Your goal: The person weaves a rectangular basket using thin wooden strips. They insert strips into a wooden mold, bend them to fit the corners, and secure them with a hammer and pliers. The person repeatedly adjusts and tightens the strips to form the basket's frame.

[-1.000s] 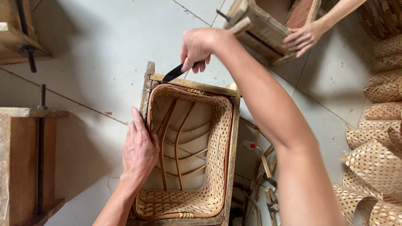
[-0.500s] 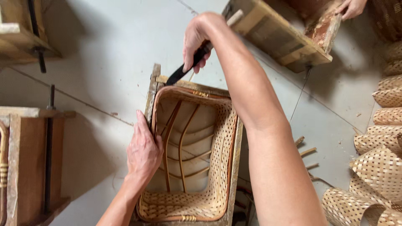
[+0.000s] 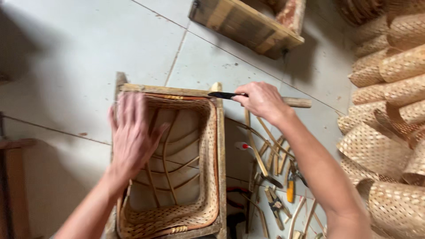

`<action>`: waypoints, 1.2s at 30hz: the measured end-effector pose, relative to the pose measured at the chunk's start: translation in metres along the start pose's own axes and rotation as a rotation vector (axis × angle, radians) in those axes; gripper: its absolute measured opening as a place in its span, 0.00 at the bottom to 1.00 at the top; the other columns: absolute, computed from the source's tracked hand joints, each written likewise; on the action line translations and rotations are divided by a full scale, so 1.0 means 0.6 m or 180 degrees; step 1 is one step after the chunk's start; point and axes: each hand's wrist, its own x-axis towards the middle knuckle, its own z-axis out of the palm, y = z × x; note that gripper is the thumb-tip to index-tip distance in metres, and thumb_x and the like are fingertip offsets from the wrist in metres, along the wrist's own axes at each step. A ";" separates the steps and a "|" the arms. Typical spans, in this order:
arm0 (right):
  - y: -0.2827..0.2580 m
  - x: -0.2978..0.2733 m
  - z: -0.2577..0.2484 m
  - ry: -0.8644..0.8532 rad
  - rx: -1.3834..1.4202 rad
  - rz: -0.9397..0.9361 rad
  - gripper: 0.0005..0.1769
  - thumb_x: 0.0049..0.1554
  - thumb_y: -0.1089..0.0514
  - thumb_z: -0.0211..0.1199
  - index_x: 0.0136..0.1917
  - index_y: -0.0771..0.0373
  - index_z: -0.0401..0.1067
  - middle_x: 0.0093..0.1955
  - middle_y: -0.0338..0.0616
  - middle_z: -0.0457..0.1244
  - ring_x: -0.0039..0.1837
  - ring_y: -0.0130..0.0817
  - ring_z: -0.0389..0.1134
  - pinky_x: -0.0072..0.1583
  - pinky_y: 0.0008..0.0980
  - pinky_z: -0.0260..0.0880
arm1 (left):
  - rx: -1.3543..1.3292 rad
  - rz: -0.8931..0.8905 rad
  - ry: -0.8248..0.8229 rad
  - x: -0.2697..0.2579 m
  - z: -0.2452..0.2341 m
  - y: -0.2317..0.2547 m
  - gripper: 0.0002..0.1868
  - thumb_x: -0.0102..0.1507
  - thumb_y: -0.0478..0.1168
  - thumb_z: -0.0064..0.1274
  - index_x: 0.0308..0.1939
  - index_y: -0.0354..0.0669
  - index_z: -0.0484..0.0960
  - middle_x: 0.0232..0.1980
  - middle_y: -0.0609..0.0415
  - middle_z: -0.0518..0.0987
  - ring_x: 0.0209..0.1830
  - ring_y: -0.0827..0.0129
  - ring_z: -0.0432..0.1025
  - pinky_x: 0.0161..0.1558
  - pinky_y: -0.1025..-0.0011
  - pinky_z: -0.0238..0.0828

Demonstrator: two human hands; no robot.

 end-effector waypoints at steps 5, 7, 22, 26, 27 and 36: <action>0.005 0.010 0.039 -0.0131 -0.0103 0.0012 0.10 0.60 0.47 0.63 0.51 0.49 0.82 0.37 0.48 0.71 0.41 0.49 0.72 0.49 0.49 0.71 | 0.0546 0.0920 -0.1375 0.182 0.063 0.042 0.65 0.52 0.85 0.42 0.74 0.33 0.60 0.58 0.45 0.77 0.62 0.61 0.69 0.68 0.51 0.58; 0.003 0.027 0.039 -0.0179 -0.0315 -0.0165 0.10 0.60 0.48 0.64 0.51 0.48 0.82 0.37 0.48 0.71 0.41 0.48 0.72 0.49 0.48 0.71 | 0.0533 0.0571 -0.2081 0.210 0.069 0.048 0.55 0.54 0.84 0.40 0.63 0.39 0.71 0.51 0.48 0.82 0.50 0.63 0.77 0.52 0.59 0.74; 0.046 0.147 -0.024 -0.1800 0.0635 0.0282 0.13 0.55 0.46 0.69 0.48 0.54 0.83 0.39 0.37 0.74 0.37 0.24 0.73 0.36 0.27 0.66 | 0.0298 0.0622 -0.1922 0.198 0.096 0.029 0.48 0.52 0.82 0.47 0.53 0.43 0.77 0.51 0.50 0.81 0.54 0.61 0.76 0.60 0.58 0.71; 0.008 0.056 -0.012 -0.0584 -0.0040 0.0136 0.14 0.58 0.42 0.65 0.53 0.45 0.82 0.37 0.38 0.73 0.35 0.29 0.70 0.39 0.31 0.67 | 0.0377 0.0932 -0.0385 0.158 0.056 -0.026 0.61 0.47 0.76 0.55 0.72 0.38 0.65 0.70 0.38 0.68 0.70 0.51 0.61 0.67 0.42 0.48; 0.002 0.039 -0.009 -0.0151 -0.0103 0.0092 0.14 0.58 0.41 0.64 0.54 0.42 0.82 0.37 0.39 0.73 0.35 0.31 0.69 0.39 0.31 0.68 | 0.0044 0.0347 -0.0467 0.132 0.041 -0.049 0.59 0.52 0.72 0.56 0.76 0.39 0.57 0.74 0.36 0.63 0.76 0.49 0.55 0.74 0.42 0.43; -0.154 0.103 0.035 0.0164 -0.0100 -0.1198 0.10 0.59 0.48 0.64 0.47 0.51 0.83 0.34 0.49 0.71 0.38 0.47 0.71 0.45 0.47 0.71 | -0.0895 -0.1599 -0.0804 -0.004 0.006 -0.056 0.58 0.63 0.55 0.57 0.78 0.25 0.36 0.72 0.24 0.62 0.57 0.37 0.71 0.51 0.51 0.75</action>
